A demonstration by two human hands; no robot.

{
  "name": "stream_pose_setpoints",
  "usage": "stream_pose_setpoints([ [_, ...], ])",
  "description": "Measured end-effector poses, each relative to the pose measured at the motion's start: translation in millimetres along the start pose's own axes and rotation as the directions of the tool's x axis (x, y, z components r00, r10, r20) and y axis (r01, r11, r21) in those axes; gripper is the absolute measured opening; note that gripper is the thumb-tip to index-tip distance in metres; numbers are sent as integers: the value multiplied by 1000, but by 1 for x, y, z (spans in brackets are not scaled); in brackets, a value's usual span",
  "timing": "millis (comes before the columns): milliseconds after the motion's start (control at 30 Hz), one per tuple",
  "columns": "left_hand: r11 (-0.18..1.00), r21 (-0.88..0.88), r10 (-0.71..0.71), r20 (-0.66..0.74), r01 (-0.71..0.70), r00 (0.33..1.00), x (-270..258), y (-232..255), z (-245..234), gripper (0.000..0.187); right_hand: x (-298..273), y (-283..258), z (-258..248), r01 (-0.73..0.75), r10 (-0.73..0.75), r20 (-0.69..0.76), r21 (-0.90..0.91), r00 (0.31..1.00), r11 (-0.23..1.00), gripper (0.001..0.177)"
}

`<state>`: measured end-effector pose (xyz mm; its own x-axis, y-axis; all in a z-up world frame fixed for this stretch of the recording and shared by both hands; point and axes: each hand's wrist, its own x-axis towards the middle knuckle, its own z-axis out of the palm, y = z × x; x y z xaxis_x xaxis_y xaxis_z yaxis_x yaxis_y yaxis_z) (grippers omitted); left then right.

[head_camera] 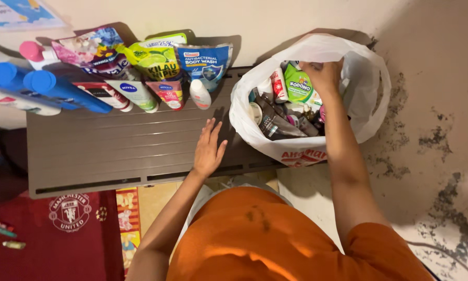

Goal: The person takes various personal care products, including tubes and bottles, from a white plastic bag and places them on a gray plastic table. They handle each item individually, turning them over to view the labels before arranging them in a row.

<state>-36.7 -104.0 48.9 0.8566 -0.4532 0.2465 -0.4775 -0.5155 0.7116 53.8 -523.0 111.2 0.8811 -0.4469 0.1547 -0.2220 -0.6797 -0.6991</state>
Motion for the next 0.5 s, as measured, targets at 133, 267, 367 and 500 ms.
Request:
stream_pose_setpoints([
  [133,997,24,-78,-21,79,997,-12,0,8,56,1,-23,3,42,-47,-26,-186,999,982,37],
  [267,992,33,-120,-46,122,992,-20,7,19,55,-7,-21,12,273,-312,-112,-270,944,923,33],
  [367,993,17,-115,-83,117,990,-22,15,26,54,-16,-17,11,408,-446,-116,-254,887,877,36],
  [500,992,-4,-123,-121,124,985,-23,25,32,53,-33,-6,-5,290,-308,-85,-175,948,941,27],
])
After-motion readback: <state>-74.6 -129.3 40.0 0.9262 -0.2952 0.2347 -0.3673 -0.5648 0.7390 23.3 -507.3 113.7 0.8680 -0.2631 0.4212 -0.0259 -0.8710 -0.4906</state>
